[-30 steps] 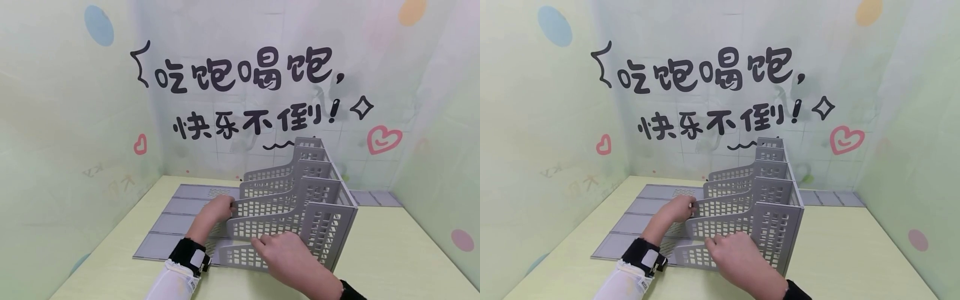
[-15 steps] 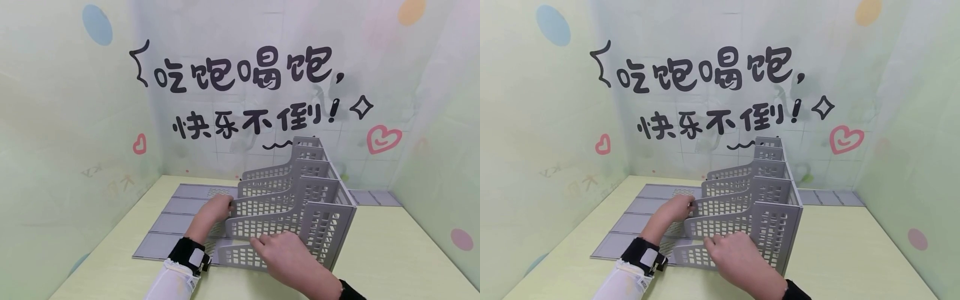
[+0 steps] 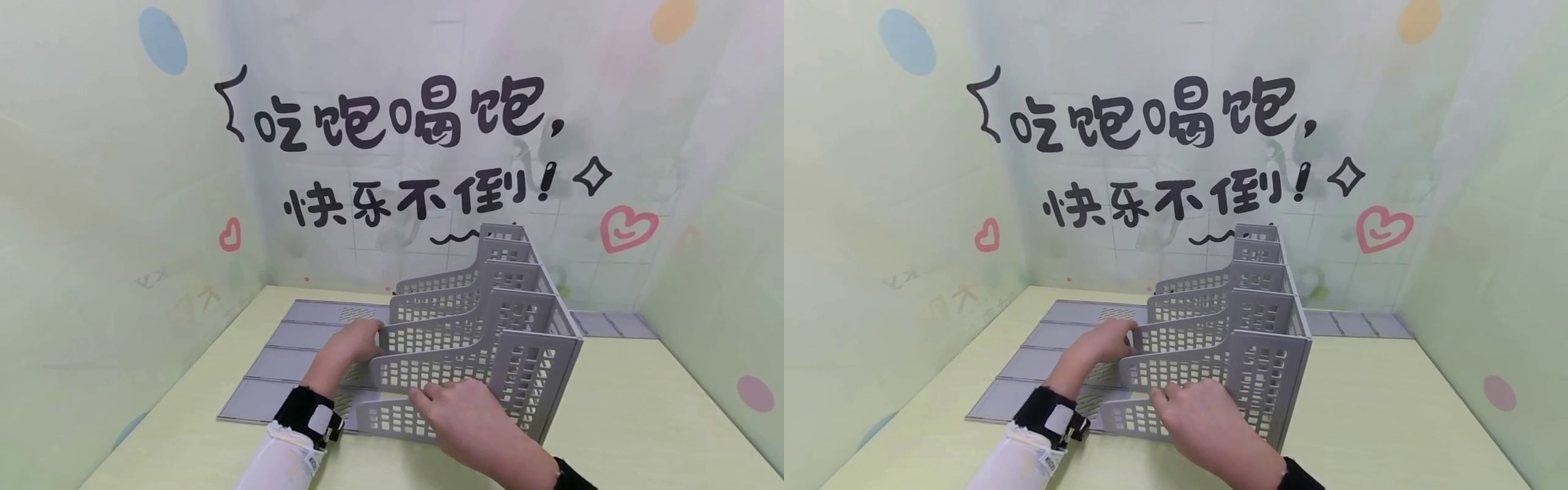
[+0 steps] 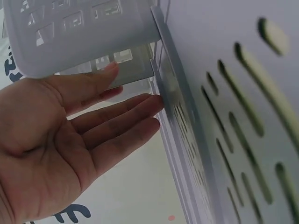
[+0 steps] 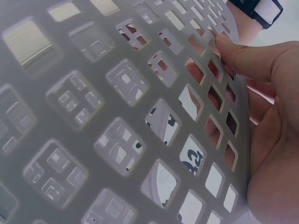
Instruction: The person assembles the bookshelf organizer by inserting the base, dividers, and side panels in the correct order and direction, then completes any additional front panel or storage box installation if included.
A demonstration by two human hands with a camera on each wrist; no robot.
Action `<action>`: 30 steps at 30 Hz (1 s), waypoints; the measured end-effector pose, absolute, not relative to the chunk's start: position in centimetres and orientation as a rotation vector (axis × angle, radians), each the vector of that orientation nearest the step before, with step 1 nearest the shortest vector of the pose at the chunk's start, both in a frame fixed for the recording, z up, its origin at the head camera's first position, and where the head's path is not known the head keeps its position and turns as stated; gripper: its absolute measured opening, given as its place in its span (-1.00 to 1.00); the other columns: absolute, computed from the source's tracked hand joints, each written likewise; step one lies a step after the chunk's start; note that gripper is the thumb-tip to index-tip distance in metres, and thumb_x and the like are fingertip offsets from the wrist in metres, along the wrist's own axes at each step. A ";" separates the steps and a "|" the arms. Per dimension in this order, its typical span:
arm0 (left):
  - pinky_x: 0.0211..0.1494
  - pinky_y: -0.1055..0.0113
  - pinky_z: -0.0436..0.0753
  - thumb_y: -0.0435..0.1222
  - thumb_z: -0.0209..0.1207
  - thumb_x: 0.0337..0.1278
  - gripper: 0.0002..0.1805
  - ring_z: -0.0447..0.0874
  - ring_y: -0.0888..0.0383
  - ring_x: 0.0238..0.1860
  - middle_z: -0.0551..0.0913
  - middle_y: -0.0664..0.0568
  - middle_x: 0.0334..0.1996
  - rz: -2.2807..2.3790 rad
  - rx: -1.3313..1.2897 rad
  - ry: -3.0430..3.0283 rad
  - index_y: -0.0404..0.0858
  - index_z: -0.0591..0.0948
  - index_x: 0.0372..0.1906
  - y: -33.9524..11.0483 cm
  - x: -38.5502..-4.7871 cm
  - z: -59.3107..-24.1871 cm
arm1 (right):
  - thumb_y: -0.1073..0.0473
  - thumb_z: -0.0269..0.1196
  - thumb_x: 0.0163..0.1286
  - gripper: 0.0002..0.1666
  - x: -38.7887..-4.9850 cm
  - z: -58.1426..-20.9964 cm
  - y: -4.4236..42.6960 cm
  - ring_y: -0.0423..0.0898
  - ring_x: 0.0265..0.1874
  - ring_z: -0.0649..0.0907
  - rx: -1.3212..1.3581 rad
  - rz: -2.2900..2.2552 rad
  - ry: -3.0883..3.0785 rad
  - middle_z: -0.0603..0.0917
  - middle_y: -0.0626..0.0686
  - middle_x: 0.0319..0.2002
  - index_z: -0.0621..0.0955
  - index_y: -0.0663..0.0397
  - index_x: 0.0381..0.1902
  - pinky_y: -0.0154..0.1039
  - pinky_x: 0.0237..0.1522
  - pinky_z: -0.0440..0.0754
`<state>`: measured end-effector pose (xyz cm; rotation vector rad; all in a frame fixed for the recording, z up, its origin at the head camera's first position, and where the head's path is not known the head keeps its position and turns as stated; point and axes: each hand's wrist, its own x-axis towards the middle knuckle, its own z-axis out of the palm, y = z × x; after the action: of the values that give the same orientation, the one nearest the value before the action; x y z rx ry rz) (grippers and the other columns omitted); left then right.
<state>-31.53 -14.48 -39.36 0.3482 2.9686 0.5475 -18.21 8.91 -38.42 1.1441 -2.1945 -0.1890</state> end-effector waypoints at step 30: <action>-0.12 0.19 0.64 -0.30 0.15 0.60 -0.88 0.62 0.07 -0.19 0.71 -0.10 -0.15 0.850 0.504 2.954 -0.28 0.62 -0.02 -13.7 -41.5 -41.4 | 0.29 0.46 0.07 -0.53 -18.4 -38.4 9.1 -0.30 -0.63 0.64 1.160 -0.201 -2.200 0.77 -0.20 -0.44 0.78 -0.14 -0.01 -0.41 -0.73 0.27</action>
<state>-41.51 -13.65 -41.41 0.5044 2.9544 0.8499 -18.45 9.11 -38.38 1.1603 -2.1996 -0.2011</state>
